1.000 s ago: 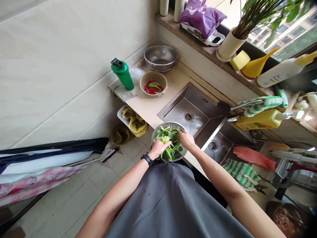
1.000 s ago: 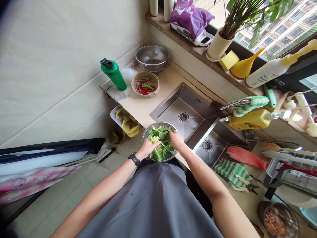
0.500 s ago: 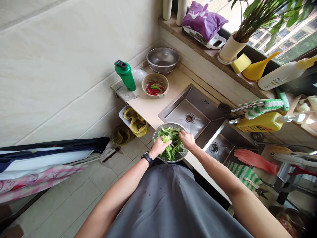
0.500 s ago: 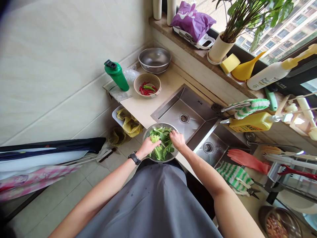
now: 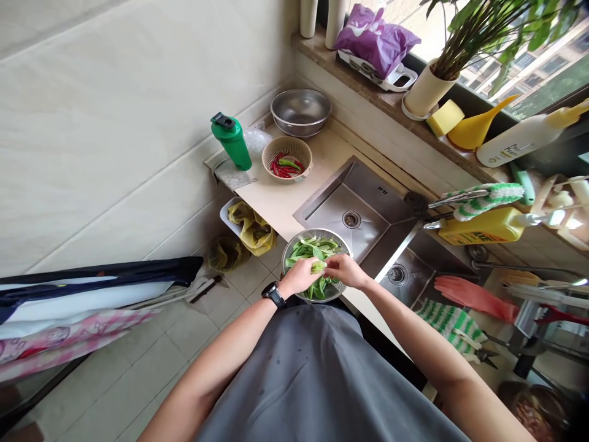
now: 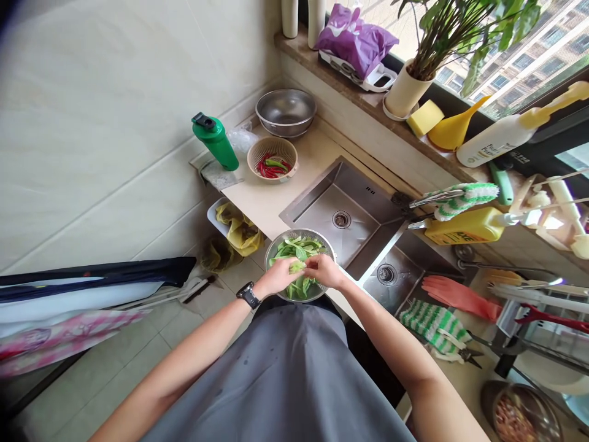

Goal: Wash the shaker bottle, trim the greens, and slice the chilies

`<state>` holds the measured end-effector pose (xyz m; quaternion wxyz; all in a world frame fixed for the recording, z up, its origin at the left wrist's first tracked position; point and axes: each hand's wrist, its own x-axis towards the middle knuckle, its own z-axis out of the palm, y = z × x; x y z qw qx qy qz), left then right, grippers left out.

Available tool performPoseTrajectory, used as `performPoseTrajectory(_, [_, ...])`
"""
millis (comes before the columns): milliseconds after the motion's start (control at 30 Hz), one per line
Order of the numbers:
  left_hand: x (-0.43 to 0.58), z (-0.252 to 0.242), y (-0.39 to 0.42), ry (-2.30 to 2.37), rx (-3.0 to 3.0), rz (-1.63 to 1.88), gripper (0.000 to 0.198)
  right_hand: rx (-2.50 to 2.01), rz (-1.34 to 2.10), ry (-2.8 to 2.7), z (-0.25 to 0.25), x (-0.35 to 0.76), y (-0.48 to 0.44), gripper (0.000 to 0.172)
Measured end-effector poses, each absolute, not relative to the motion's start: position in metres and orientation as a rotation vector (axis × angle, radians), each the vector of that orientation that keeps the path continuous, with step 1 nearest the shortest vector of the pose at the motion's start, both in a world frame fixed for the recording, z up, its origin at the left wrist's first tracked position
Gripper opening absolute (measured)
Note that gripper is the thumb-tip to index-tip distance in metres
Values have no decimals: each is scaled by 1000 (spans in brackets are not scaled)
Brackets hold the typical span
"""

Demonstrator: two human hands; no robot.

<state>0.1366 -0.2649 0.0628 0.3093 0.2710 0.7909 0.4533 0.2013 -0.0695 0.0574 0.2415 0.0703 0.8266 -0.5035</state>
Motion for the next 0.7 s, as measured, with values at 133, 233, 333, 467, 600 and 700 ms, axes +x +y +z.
performPoseTrajectory(133, [137,47,-272,2120,559,1220,18,362,-879,2601,40,187,-63,28])
performPoseTrajectory(233, [138,40,-275,2103,408,1300,23,282,-454,2649,29,179,-65,35])
performPoseTrajectory(333, [137,39,-276,2072,353,1326,28,169,-303,2631,23,178,-67,35])
performPoseTrajectory(467, [137,41,-276,2068,371,1300,24,106,-324,2590,21,178,-62,31])
performPoseTrajectory(600, [137,40,-277,2063,363,1340,27,126,-427,2497,20,174,-57,29])
performPoseTrajectory(700, [138,38,-276,2066,364,1353,26,178,-462,2454,20,172,-57,21])
